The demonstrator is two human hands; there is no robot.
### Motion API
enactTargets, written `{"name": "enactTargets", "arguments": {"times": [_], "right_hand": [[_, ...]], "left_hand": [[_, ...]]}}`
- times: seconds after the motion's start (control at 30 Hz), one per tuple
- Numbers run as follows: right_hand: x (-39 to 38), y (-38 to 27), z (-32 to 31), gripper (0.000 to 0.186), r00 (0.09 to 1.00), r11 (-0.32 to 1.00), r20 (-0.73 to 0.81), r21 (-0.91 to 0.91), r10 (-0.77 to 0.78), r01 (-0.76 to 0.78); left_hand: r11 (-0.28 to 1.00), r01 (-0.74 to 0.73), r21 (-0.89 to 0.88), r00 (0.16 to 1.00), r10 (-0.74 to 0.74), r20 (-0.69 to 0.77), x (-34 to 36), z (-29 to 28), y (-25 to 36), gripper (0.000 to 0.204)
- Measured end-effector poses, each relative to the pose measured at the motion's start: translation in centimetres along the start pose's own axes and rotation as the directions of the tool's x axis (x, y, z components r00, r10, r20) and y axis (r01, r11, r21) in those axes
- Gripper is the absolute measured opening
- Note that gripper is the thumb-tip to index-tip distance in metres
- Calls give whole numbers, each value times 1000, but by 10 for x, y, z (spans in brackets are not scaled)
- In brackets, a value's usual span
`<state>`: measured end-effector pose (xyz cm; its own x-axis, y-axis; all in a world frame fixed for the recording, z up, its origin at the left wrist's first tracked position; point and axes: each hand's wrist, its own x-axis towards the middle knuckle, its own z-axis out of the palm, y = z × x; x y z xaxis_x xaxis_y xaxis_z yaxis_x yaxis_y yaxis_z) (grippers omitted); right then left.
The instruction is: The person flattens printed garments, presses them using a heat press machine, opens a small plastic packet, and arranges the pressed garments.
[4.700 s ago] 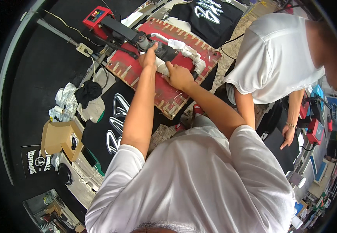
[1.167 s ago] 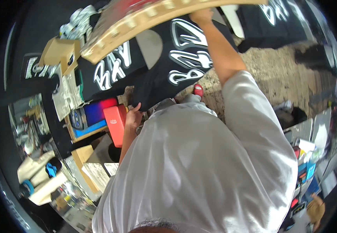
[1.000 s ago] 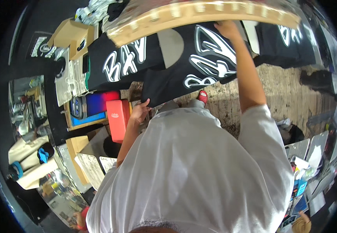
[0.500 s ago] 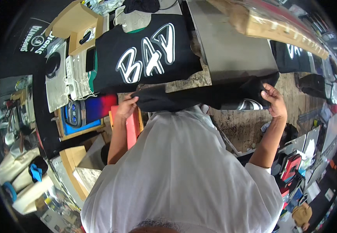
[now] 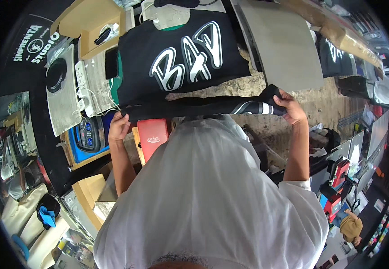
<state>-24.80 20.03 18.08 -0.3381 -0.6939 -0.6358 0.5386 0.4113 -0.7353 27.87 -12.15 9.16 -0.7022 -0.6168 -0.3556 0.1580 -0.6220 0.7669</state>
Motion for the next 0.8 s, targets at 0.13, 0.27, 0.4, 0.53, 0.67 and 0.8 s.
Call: {"name": "enactTargets", "arguments": {"times": [0.13, 0.27, 0.4, 0.53, 0.67, 0.8], "right_hand": [[7, -11, 20, 37, 979, 982, 70, 39, -189, 187], [29, -5, 17, 17, 987, 989, 69, 28, -144, 142], [45, -4, 41, 11, 988, 988, 59, 61, -143, 139], [76, -2, 19, 13, 994, 995, 51, 23, -94, 92], [73, -54, 38, 19, 969, 973, 88, 39, -229, 227], [106, -111, 72, 26, 932, 927, 83, 168, -352, 335]], "left_hand": [[999, -40, -24, 998, 39, -47, -20, -14, 17, 27], [999, -28, 23, 996, 30, -81, -24, -26, 33, 24], [998, -19, 58, 965, 34, -261, -16, -20, 41, 16], [975, 53, 214, 955, 13, -296, -13, -59, 42, 15], [969, -114, 220, 923, 186, -337, -6, 7, 95, 17], [927, -177, 332, 853, 313, -417, 42, 45, 164, 18]]}}
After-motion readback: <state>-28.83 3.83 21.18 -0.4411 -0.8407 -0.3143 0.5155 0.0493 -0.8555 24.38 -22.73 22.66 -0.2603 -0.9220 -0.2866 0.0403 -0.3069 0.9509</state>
